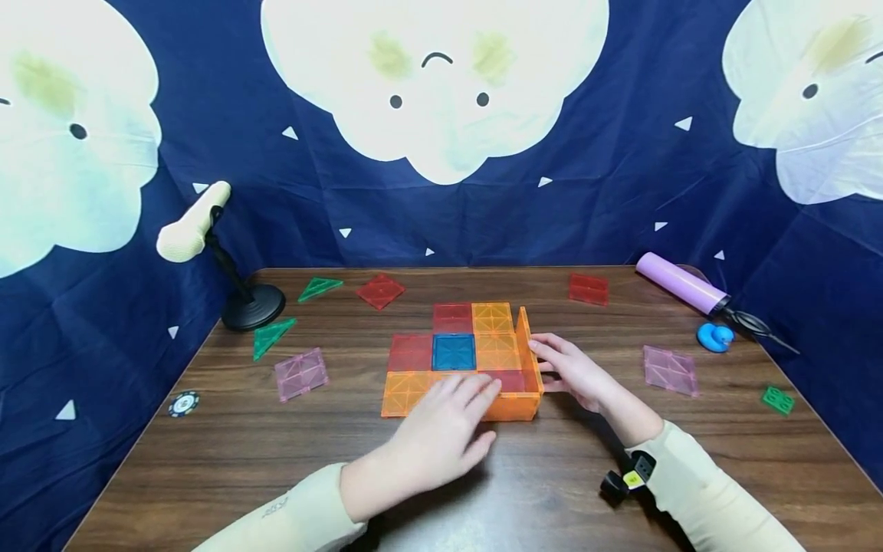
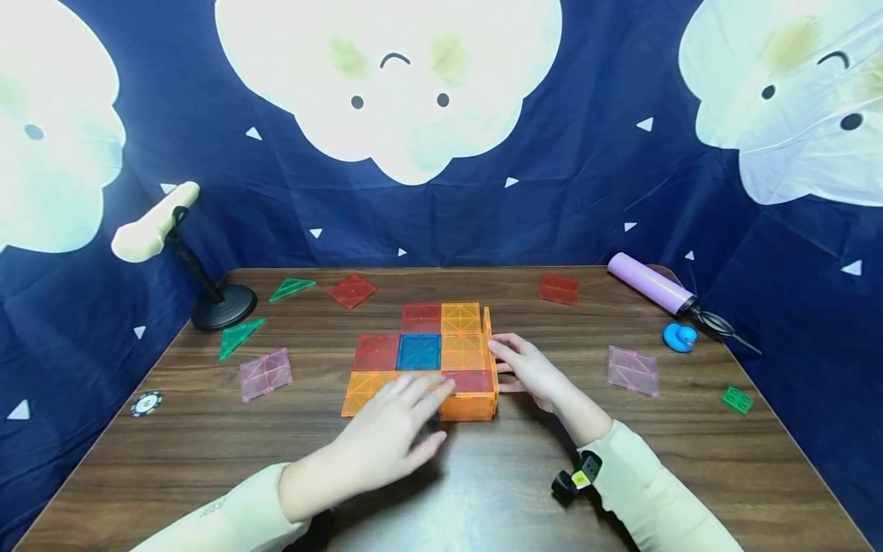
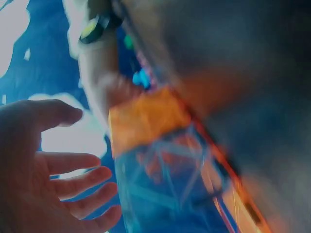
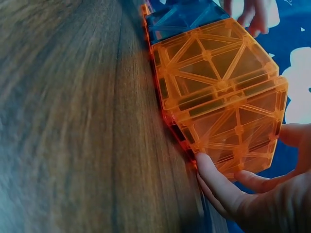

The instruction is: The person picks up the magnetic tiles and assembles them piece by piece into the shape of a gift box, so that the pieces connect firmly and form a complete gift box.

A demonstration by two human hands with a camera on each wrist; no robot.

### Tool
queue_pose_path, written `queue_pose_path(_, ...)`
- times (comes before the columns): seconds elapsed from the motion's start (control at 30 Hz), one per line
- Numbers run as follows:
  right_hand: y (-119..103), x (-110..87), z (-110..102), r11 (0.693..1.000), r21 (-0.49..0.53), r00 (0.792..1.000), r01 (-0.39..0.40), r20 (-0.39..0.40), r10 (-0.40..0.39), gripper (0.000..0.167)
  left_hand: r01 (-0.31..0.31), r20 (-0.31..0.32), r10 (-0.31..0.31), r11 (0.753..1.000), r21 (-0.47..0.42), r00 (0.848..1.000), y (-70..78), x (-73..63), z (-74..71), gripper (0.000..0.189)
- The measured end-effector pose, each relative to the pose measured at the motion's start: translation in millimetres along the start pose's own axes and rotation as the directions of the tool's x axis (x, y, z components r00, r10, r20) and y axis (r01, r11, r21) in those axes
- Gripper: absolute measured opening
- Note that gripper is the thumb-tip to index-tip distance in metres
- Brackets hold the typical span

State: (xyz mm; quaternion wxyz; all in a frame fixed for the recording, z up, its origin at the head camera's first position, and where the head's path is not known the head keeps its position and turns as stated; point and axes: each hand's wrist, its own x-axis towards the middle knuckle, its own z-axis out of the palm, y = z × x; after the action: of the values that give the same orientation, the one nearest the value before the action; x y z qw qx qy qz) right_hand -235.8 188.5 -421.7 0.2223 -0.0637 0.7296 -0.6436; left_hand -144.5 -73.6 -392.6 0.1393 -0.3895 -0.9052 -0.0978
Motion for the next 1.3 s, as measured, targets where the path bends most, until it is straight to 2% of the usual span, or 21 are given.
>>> queue_pose_path(0.03,0,-0.3,0,1.000,-0.002,1.000,0.000,0.001,0.000,0.066,0.053,-0.013,-0.054,0.994,-0.099,0.998,-7.2,-0.7,-3.6,0.059)
queue_pose_path(0.07,0,-0.8,0,1.000,-0.005,1.000,0.004,0.007,-0.004,0.066,0.111,-0.022,-0.117,0.974,-0.198,0.993,-15.8,-1.4,-7.5,0.058)
queue_pose_path(0.13,0,-1.2,0,1.000,-0.005,1.000,0.003,0.008,-0.003,0.066,0.241,-0.024,-0.268,0.899,-0.365,0.963,-37.0,-4.5,-14.5,0.055)
queue_pose_path(0.17,0,-1.5,0,1.000,-0.004,1.000,0.004,0.012,-0.004,0.066,0.311,-0.015,-0.351,0.847,-0.432,0.936,-48.9,-7.0,-16.9,0.053)
queue_pose_path(0.23,0,-2.0,-1,1.000,0.000,1.000,0.009,0.020,-0.009,0.066,0.446,0.038,-0.505,0.721,-0.530,0.862,-72.9,-12.9,-18.5,0.052)
queue_pose_path(0.3,1,-2.3,-1,1.000,0.011,1.000,0.009,0.020,-0.010,0.065,0.553,0.153,-0.611,0.545,-0.631,0.777,-94.1,-19.4,-16.8,0.054)
queue_pose_path(0.37,1,-2.8,-2,1.000,0.015,1.000,0.017,0.021,-0.017,0.065,0.610,0.302,-0.645,0.326,-0.722,0.702,-109.8,-25.8,-13.8,0.058)
queue_pose_path(0.4,1,-3.1,-3,1.000,0.015,1.000,0.019,0.019,-0.019,0.064,0.620,0.373,-0.638,0.213,-0.755,0.673,-115.5,-28.6,-11.8,0.060)
queue_pose_path(0.43,1,-3.5,-3,1.000,0.017,1.000,0.020,0.015,-0.020,0.064,0.616,0.435,-0.620,0.100,-0.782,0.653,-119.9,-30.9,-9.9,0.062)
queue_pose_path(0.5,1,-4.4,-4,1.000,0.014,1.000,0.023,0.017,-0.024,0.064,0.582,0.526,-0.565,-0.097,-0.807,0.636,-125.7,-34.1,-6.9,0.063)
queue_pose_path(0.53,1,-4.6,-3,1.000,0.014,1.000,0.024,0.018,-0.024,0.064,0.560,0.552,-0.543,-0.172,-0.810,0.632,-127.5,-35.2,-6.3,0.064)
queue_pose_path(0.57,1,-4.8,-3,1.000,0.016,1.000,0.024,0.019,-0.025,0.064,0.537,0.568,-0.528,-0.231,-0.811,0.631,-129.0,-35.8,-6.4,0.064)
queue_pose_path(0.63,2,-4.4,-2,1.000,0.020,0.999,0.024,0.023,-0.024,0.063,0.496,0.585,-0.506,-0.314,-0.810,0.634,-131.6,-36.5,-8.0,0.065)
queue_pose_path(0.7,3,-3.5,-2,0.999,0.024,0.999,0.021,0.026,-0.022,0.063,0.469,0.596,-0.496,-0.368,-0.803,0.631,-133.9,-37.1,-10.2,0.065)
queue_pose_path(0.73,3,-3.3,-2,0.999,0.024,0.999,0.022,0.028,-0.023,0.063,0.460,0.599,-0.494,-0.384,-0.801,0.630,-134.8,-37.2,-11.5,0.066)
queue_pose_path(0.8,4,-2.4,-1,0.999,0.023,0.999,0.034,0.035,-0.035,0.063,0.449,0.602,-0.493,-0.402,-0.798,0.629,-136.9,-37.4,-12.6,0.065)
queue_pose_path(0.83,4,-2.4,-1,0.999,0.024,0.999,0.034,0.033,-0.035,0.063,0.446,0.599,-0.492,-0.400,-0.800,0.632,-137.6,-37.6,-12.4,0.065)
queue_pose_path(0.93,4,-2.2,0,0.999,0.033,0.998,0.042,0.038,-0.044,0.064,0.446,0.579,-0.500,-0.368,-0.815,0.644,-138.5,-37.2,-11.1,0.062)
queue_pose_path(1.1,3,-2.1,1,0.998,0.044,0.999,0.041,0.030,-0.043,0.063,0.438,0.515,-0.523,-0.276,-0.856,0.679,-137.7,-34.4,-5.8,0.061)
queue_pose_path(1.2,2,-1.8,2,0.998,0.044,0.999,0.035,0.024,-0.036,0.062,0.428,0.493,-0.530,-0.250,-0.868,0.690,-136.6,-30.8,-0.2,0.058)
queue_pose_path(1.3,2,-2.1,1,0.998,0.047,0.999,0.031,0.028,-0.032,0.062,0.424,0.488,-0.512,-0.246,-0.872,0.707,-135.0,-26.5,5.8,0.054)
